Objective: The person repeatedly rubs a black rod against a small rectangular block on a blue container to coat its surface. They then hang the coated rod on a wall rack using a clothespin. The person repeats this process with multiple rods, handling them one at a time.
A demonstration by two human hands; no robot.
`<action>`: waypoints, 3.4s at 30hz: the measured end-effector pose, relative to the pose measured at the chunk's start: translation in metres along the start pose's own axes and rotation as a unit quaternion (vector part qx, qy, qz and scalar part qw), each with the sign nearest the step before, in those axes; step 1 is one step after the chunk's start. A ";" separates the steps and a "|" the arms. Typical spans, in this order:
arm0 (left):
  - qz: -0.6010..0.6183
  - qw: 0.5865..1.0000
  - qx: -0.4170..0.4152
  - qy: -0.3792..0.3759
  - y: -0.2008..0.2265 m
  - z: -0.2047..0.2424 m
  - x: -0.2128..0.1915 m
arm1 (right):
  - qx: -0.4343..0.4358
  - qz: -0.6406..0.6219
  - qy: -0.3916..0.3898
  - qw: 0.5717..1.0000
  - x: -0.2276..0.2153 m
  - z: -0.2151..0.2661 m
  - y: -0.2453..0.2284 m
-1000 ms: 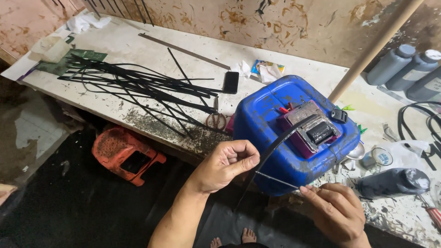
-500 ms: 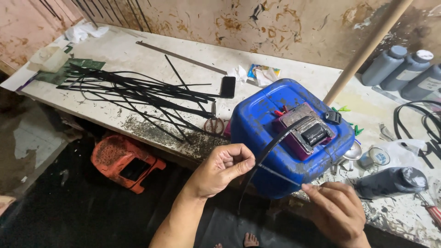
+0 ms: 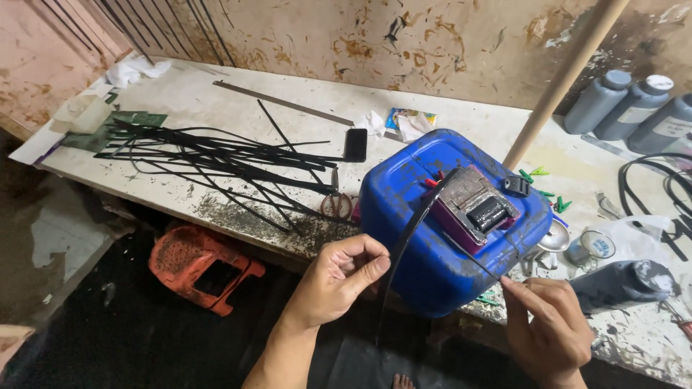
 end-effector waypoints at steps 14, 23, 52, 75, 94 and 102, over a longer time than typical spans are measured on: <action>0.097 0.988 0.115 0.044 -0.009 -0.007 -0.036 | 0.063 -0.040 -0.019 0.997 0.014 0.009 -0.002; 0.061 0.992 0.108 0.037 -0.002 -0.002 -0.043 | 0.040 -0.047 -0.040 0.997 0.013 0.009 0.010; 0.034 0.987 0.145 0.060 0.056 -0.006 -0.061 | 0.045 0.069 -0.083 0.993 -0.037 0.002 0.062; 0.079 0.981 0.143 0.104 0.058 -0.003 -0.064 | 0.250 -0.044 -0.085 0.964 -0.021 0.047 0.082; 0.050 0.976 0.210 0.003 0.113 -0.047 -0.057 | 0.091 -0.250 -0.286 0.920 0.023 -0.063 0.023; 0.011 0.974 0.226 -0.024 0.131 -0.047 -0.053 | -0.035 -0.222 -0.311 0.924 0.040 -0.076 0.017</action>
Point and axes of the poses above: each hand's wrist, its own z-axis away from the middle knuckle, its own x-axis out of the palm, y = z × x, the point moved 5 cm from there along -z, towards the middle knuckle, and after that the axes turned 12 degrees about -z, right-handed, at the moved point
